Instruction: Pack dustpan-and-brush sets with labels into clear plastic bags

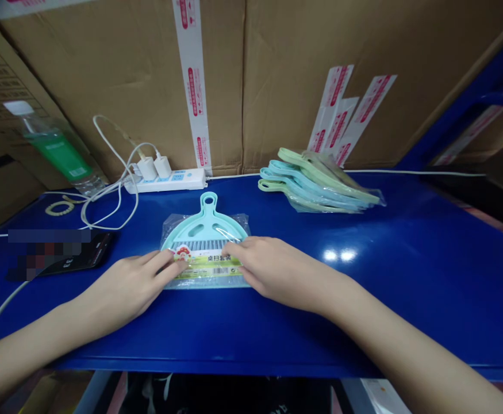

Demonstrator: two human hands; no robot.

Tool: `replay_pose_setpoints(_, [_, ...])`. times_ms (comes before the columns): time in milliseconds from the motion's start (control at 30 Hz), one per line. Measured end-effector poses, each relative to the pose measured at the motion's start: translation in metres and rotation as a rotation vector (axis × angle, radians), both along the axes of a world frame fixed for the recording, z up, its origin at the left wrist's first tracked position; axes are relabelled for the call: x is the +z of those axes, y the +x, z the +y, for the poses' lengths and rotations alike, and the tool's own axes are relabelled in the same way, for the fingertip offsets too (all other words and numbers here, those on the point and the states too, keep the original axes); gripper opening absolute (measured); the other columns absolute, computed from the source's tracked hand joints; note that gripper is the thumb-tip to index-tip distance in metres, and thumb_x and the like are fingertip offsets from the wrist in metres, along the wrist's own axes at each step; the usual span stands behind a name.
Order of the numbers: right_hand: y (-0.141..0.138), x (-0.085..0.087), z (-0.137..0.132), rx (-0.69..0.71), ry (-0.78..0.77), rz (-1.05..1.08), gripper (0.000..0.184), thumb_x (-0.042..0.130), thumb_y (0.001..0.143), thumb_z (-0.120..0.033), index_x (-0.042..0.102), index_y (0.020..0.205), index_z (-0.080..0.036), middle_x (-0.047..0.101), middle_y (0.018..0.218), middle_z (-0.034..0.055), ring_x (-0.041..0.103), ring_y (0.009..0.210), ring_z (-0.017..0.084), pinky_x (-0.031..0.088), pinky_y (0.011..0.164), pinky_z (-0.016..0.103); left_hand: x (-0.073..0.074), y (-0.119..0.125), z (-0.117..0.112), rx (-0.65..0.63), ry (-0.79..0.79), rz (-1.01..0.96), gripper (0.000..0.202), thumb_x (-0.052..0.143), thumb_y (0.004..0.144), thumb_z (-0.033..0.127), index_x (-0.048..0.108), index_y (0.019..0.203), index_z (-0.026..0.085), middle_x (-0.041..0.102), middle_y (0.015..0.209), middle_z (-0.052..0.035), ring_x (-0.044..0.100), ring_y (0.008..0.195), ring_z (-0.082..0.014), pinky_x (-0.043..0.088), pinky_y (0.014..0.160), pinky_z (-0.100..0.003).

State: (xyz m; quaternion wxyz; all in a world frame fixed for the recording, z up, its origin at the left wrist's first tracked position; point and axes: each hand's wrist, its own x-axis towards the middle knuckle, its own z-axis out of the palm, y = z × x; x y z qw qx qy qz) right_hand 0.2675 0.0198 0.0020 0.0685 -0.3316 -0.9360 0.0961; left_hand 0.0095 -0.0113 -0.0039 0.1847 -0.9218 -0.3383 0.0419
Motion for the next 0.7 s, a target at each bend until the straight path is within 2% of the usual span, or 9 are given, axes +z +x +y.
replay_pose_setpoints(233, [-0.0031, 0.0043, -0.0018, -0.001, 0.029, -0.076, 0.027, 0.045, 0.084, -0.009, 0.058, 0.107, -0.017, 0.069, 0.091, 0.0087, 0.065, 0.079, 0.021, 0.048, 0.066, 0.031, 0.0012, 0.0021, -0.0025, 0.006, -0.012, 0.033, 0.031, 0.043, 0.083, 0.002, 0.055, 0.108, 0.015, 0.063, 0.099, -0.0086, 0.064, 0.082, -0.0201, 0.055, 0.060, -0.029])
replay_pose_setpoints(700, [-0.0023, 0.0043, -0.0032, 0.010, 0.048, -0.038, 0.027, 0.045, 0.084, -0.009, 0.059, 0.106, -0.017, 0.069, 0.090, 0.0083, 0.065, 0.077, 0.021, 0.049, 0.066, 0.032, 0.0034, 0.0031, -0.0033, 0.045, -0.059, 0.071, 0.034, 0.042, 0.084, 0.002, 0.055, 0.112, 0.016, 0.063, 0.104, -0.0092, 0.064, 0.089, -0.0193, 0.056, 0.065, -0.027])
